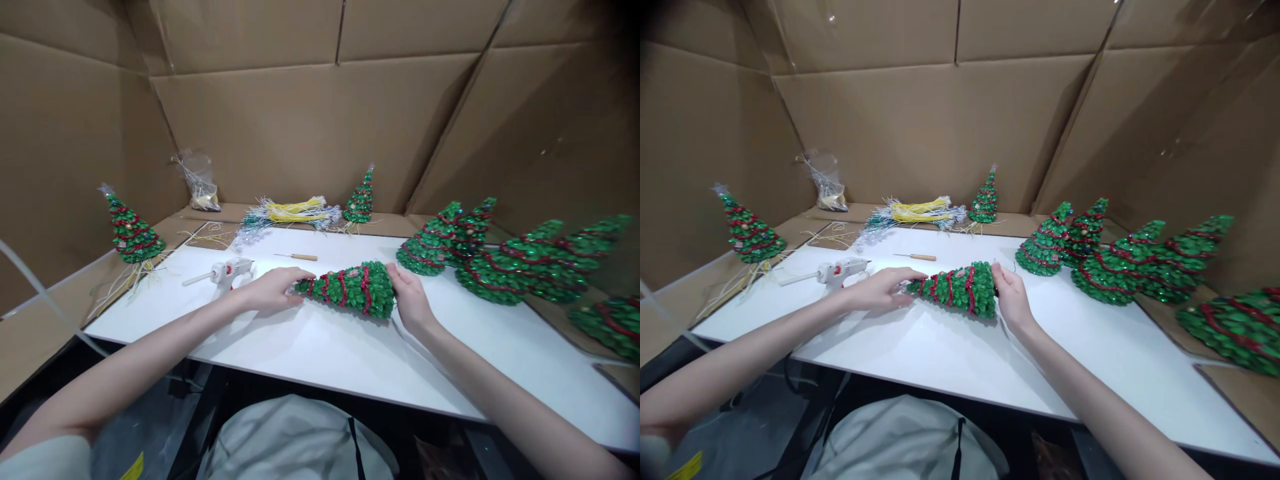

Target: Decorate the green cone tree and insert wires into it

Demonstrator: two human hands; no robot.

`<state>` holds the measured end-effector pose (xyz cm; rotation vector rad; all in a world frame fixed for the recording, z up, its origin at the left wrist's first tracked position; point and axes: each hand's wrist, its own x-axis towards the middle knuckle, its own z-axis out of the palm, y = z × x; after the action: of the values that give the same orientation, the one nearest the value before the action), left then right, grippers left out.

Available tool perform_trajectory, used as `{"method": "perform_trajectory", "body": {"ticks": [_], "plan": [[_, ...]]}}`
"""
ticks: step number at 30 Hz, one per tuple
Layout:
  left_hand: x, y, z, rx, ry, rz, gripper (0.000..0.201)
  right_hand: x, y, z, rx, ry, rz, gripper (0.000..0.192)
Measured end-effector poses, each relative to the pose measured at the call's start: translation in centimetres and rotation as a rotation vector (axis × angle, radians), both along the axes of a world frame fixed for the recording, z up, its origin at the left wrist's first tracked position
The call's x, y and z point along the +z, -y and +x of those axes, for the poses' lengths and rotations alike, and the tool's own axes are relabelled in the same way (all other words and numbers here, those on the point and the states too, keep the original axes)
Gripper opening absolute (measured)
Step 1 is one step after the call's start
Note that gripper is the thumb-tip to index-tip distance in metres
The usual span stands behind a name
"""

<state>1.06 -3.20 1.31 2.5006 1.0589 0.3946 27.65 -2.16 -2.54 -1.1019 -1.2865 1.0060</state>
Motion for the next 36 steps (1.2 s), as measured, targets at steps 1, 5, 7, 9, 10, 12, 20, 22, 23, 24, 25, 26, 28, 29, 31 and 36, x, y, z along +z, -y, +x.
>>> {"method": "perform_trajectory", "body": {"ticks": [1,5,7,9,10,12,20,22,23,24,25,26,28,29,31,36], "plan": [[-0.3,0.4,0.0,0.004,-0.003,0.036,0.047,-0.1,-0.1,0.0,-0.019,0.025,0.031,0.052],[-1.5,2.0,0.3,0.034,0.02,0.165,0.04,-0.2,-0.5,0.3,-0.064,0.071,0.105,0.055],[-2.0,2.7,0.6,0.039,0.005,0.206,0.04,-0.2,-0.6,0.5,-0.059,0.075,0.116,0.055],[-2.3,3.3,0.7,0.043,-0.015,0.243,0.041,-0.2,-0.5,0.7,-0.044,0.083,0.116,0.055],[-2.4,3.5,0.8,0.045,-0.02,0.26,0.041,-0.1,-0.5,0.8,-0.036,0.093,0.118,0.055],[-2.5,3.9,0.8,0.041,-0.014,0.282,0.04,-0.1,-0.2,1.0,-0.029,0.128,0.14,0.055],[-2.1,4.8,0.8,0.035,0.077,0.217,0.038,-0.6,0.4,1.5,0.013,0.187,0.245,0.05],[-2.1,4.9,0.8,0.043,0.074,0.212,0.035,-0.9,0.3,1.7,0.025,0.172,0.246,0.048],[-2.1,4.9,0.9,0.048,0.073,0.211,0.035,-1.1,0.3,1.7,0.03,0.164,0.243,0.047],[-2.1,4.9,0.9,0.053,0.075,0.212,0.034,-1.2,0.2,1.7,0.032,0.157,0.242,0.047],[-2.1,4.8,1.0,0.057,0.078,0.212,0.033,-1.3,0.2,1.8,0.033,0.154,0.239,0.046],[-2.1,4.8,1.0,0.06,0.083,0.213,0.033,-1.3,0.3,1.8,0.033,0.152,0.236,0.046],[-2.0,4.8,1.1,0.061,0.093,0.212,0.031,-1.3,0.4,1.7,0.03,0.153,0.231,0.046],[-2.0,4.7,1.1,0.059,0.097,0.21,0.031,-1.3,0.4,1.7,0.023,0.152,0.226,0.047],[-1.9,4.7,1.1,0.056,0.099,0.202,0.03,-1.1,0.5,1.6,0.017,0.144,0.213,0.047],[-1.9,4.8,1.1,0.055,0.085,0.205,0.031,-1.3,0.5,1.6,0.022,0.137,0.21,0.045]]}}
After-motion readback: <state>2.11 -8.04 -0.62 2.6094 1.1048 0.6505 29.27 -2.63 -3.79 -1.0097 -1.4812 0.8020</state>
